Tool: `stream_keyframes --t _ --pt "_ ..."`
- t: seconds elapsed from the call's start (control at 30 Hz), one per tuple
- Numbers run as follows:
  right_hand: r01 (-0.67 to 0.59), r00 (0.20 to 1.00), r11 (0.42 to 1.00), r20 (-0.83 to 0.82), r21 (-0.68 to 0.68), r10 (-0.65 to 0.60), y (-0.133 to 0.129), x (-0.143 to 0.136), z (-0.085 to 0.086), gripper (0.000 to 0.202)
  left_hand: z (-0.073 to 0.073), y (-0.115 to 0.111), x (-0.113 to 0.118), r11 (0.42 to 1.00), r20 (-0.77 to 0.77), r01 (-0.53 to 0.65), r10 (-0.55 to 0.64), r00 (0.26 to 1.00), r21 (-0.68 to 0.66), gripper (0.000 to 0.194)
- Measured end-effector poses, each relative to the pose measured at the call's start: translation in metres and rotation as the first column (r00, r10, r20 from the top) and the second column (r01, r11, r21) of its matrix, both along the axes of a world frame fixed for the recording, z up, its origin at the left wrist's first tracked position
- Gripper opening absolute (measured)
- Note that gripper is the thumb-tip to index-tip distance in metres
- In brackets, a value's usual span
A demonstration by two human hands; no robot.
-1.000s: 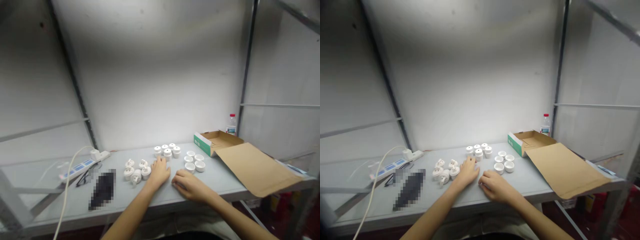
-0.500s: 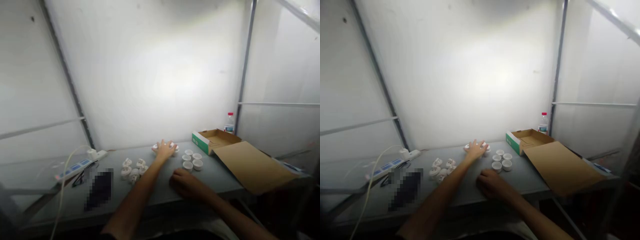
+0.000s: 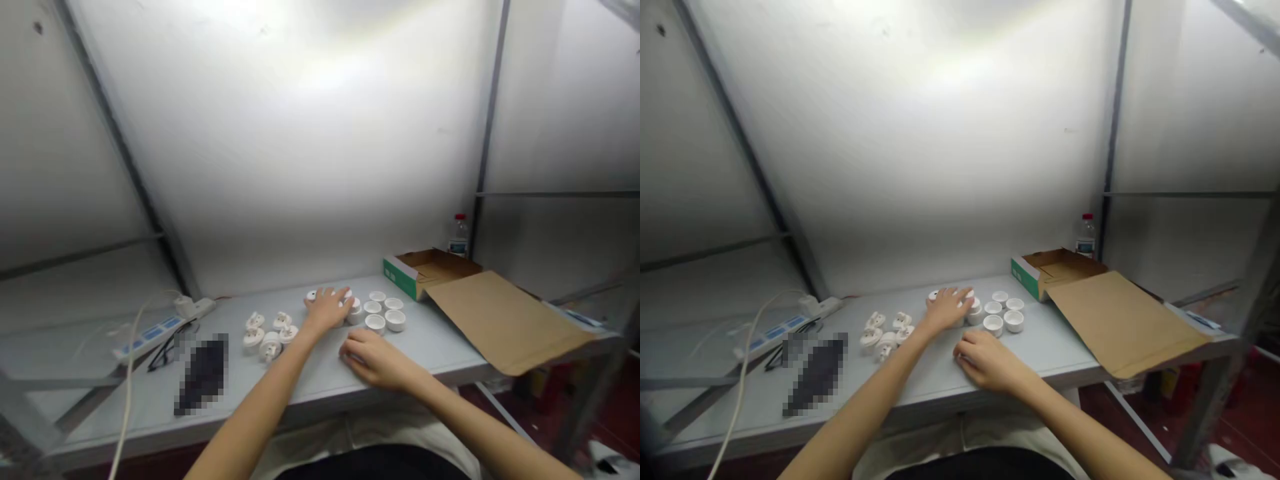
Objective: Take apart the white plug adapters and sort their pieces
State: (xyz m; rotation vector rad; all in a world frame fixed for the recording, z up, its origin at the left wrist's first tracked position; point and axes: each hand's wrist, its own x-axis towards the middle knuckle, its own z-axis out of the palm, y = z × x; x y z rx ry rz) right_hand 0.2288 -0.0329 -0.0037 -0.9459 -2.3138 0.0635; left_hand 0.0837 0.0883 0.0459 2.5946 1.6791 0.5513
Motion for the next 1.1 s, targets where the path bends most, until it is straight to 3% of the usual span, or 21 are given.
stream_keyframes --t 0.23,0.47,0.53,0.63,0.7,0.9,1.1 --pt "0.176 0.979 0.984 -0.103 -0.009 -0.176 0.009 0.002 -0.01 0.009 -0.002 -0.036 -0.013 0.999 0.013 0.036 -0.036 0.999 0.01 0.046" --pt "0.34 0.915 0.937 -0.201 -0.083 -0.35 0.02 0.008 -0.017 0.017 -0.008 -0.045 -0.015 1.0 0.07 0.021 -0.021 0.997 0.0 0.048" --pt "0.351 0.895 0.929 -0.249 -0.117 -0.37 0.022 0.009 -0.017 0.023 -0.012 -0.05 -0.016 0.999 0.112 0.011 -0.016 0.994 0.051 0.052" --pt "0.331 0.873 0.933 -0.33 -0.142 -0.36 0.023 0.01 -0.016 0.022 -0.014 -0.065 -0.019 0.975 0.131 -0.01 -0.02 0.991 0.223 0.053" --pt "0.314 0.849 0.939 -0.401 -0.141 -0.345 0.022 0.011 -0.016 0.015 -0.014 -0.076 -0.022 0.964 0.115 -0.019 -0.012 0.993 0.264 0.052" --pt "0.244 0.838 0.959 -0.468 -0.141 -0.282 0.017 0.009 -0.013 0.015 -0.022 -0.093 -0.037 0.98 0.105 0.069 -0.09 0.99 0.186 0.043" --pt "0.113 0.957 0.984 -0.254 -0.135 -0.144 -0.001 0.004 -0.001 0.034 -0.036 -0.098 -0.048 0.974 0.304 0.206 -0.226 0.925 0.099 0.047"
